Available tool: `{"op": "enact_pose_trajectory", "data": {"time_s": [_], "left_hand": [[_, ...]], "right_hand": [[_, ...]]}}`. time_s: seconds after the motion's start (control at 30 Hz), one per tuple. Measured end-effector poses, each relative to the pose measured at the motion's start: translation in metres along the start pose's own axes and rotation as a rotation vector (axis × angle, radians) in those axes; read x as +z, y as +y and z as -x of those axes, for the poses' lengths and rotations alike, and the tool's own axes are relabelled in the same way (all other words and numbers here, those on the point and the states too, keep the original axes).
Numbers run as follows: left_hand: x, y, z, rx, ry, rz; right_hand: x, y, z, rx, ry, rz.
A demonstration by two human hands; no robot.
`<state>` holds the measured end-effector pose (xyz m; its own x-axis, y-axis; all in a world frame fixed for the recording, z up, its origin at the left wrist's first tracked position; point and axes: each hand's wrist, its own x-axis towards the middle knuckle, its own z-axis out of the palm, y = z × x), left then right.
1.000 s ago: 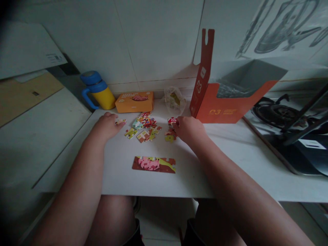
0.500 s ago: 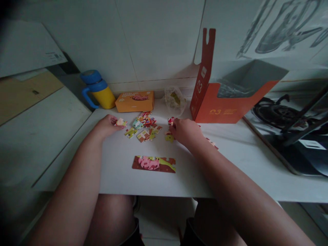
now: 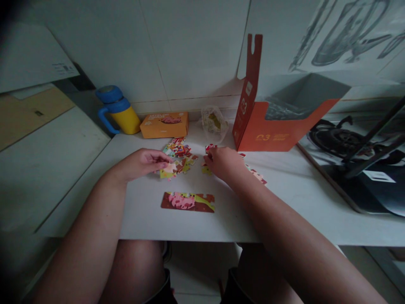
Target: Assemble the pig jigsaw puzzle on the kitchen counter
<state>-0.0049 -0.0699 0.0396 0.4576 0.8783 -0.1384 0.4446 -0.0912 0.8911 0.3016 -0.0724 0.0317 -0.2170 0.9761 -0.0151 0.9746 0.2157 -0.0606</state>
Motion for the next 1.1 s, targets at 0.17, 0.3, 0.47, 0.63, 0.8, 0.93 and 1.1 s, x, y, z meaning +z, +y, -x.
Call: {"op": "enact_pose_trajectory", "data": {"time_s": [0.17, 0.3, 0.47, 0.63, 0.8, 0.93, 1.1], "left_hand": [[0.013, 0.002, 0.000, -0.022, -0.209, -0.065], [0.014, -0.001, -0.001, -0.021, -0.239, -0.080], [0.013, -0.001, -0.001, -0.061, -0.257, -0.097], [0.014, -0.004, -0.002, -0.057, -0.270, -0.110], [0.014, -0.006, -0.004, -0.018, -0.270, -0.142], [0.015, -0.003, -0.005, -0.015, -0.254, -0.233], [0.016, -0.004, -0.009, 0.054, -0.226, -0.328]], "right_hand": [[-0.001, -0.001, 0.001, -0.013, 0.007, -0.009], [-0.003, -0.002, 0.002, -0.022, -0.003, -0.029], [-0.003, -0.004, 0.003, -0.014, -0.017, -0.078], [-0.002, -0.005, 0.003, -0.022, -0.033, -0.087], [0.000, -0.004, 0.002, -0.040, -0.028, -0.087], [0.000, -0.003, 0.002, -0.044, -0.034, -0.094], [-0.001, -0.005, 0.003, -0.039, -0.040, -0.079]]}}
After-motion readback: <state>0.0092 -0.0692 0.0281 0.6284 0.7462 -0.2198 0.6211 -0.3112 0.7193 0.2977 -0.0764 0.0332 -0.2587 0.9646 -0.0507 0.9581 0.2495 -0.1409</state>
